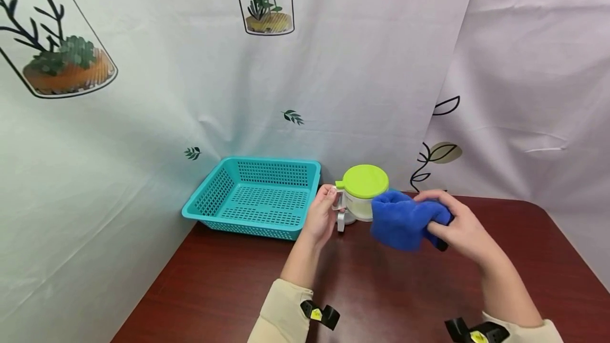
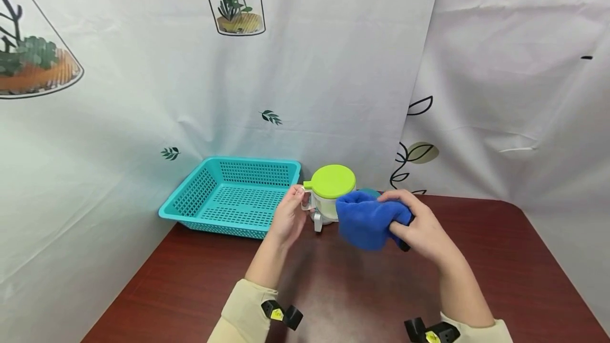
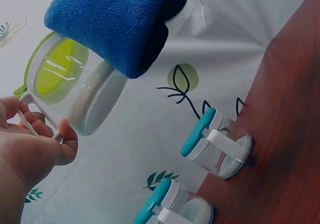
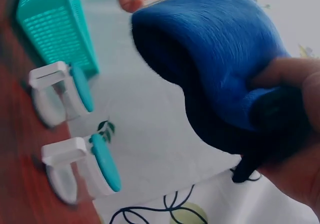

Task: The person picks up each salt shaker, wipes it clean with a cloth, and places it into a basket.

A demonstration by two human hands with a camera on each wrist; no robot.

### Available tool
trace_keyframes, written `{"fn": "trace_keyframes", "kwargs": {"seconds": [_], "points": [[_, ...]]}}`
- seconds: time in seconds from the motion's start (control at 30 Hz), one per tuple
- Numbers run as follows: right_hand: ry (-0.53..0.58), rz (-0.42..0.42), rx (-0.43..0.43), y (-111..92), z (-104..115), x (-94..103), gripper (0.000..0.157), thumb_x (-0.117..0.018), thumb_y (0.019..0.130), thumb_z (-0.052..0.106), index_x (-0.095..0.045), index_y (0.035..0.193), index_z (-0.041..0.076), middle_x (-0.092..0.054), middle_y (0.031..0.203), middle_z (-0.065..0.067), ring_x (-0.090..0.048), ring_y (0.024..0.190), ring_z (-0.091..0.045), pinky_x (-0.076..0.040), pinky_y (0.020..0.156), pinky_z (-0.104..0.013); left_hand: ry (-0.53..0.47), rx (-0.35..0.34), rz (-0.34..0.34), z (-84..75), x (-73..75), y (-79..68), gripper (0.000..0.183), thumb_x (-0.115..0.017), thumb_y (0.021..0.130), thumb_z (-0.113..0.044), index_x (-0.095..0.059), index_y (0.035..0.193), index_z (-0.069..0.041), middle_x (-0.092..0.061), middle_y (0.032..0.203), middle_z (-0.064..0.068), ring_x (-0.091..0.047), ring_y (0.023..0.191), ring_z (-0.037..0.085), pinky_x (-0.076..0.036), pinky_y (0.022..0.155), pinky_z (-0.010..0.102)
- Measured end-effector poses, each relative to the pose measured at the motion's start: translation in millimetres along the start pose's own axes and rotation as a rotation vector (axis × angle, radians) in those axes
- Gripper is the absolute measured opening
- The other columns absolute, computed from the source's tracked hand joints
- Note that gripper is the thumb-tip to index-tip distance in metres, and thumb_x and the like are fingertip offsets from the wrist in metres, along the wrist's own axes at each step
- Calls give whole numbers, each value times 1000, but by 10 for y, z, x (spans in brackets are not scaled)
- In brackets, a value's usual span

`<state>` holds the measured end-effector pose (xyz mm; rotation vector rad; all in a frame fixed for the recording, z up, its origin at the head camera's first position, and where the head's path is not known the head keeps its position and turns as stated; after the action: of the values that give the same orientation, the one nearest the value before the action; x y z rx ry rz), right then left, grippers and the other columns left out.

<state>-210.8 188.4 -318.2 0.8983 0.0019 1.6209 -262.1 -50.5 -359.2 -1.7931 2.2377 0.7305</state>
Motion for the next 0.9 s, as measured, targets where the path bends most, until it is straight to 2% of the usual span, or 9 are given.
{"fn": "trace_keyframes", "kwargs": {"seconds": [0.07,0.17,0.37,0.5,0.63,0.77,0.9], "points": [[-46,-54,-23,1,-18,-34,46,-65,77,-4,-53,117,13,-53,107,4,-49,89,-4,-41,70,-22,12,2,4,9,-13,-9,13,-31,101,-11,-40,90,-10,-36,84,3,-40,86,13,-35,73,26],[-77,-139,25,15,6,-108,48,-69,73,-5,-53,116,10,-51,108,1,-46,93,-1,-37,75,-20,17,8,6,24,-36,-22,13,-31,101,-11,-39,92,-9,-35,83,3,-40,87,13,-35,73,26],[-29,-258,50,26,47,-221,42,-71,71,-8,-59,108,9,-48,108,2,-43,97,-4,-35,78,-23,-2,-6,-18,11,-78,-36,12,-32,101,-11,-38,90,-11,-36,84,3,-40,88,14,-33,74,29],[25,-266,28,45,33,-269,42,-72,70,-9,-59,107,7,-43,116,-3,-38,105,-6,-32,82,-25,-9,-17,-29,7,-84,-25,13,-32,101,-12,-38,88,-12,-35,83,3,-39,88,15,-32,74,30],[81,-228,10,67,16,-320,42,-72,71,-8,-57,108,6,-41,123,-6,-35,111,-5,-30,84,-25,-21,-19,-38,19,-80,-17,15,-32,101,-11,-37,87,-12,-34,80,3,-38,84,14,-32,72,29],[123,-219,18,72,60,-421,38,-72,71,-9,-59,104,6,-48,115,-4,-42,104,-8,-35,82,-22,-29,-25,-32,43,-95,-19,15,-31,101,-11,-37,87,-12,-33,79,2,-37,80,14,-32,70,26],[129,-262,57,71,137,-534,31,-72,69,-10,-65,95,5,-49,105,-4,-45,97,-12,-37,79,-19,-61,-30,-25,65,-115,-16,16,-30,101,-9,-38,87,-11,-35,80,2,-37,77,15,-32,69,25]]}}
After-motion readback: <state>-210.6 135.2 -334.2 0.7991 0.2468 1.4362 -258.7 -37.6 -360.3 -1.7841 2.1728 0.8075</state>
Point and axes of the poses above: each hand's wrist, its own y-axis towards the middle knuckle, its own x-axis out of the back of the hand, z = x × y, the point moved 5 cm from there along y, towards the middle knuckle
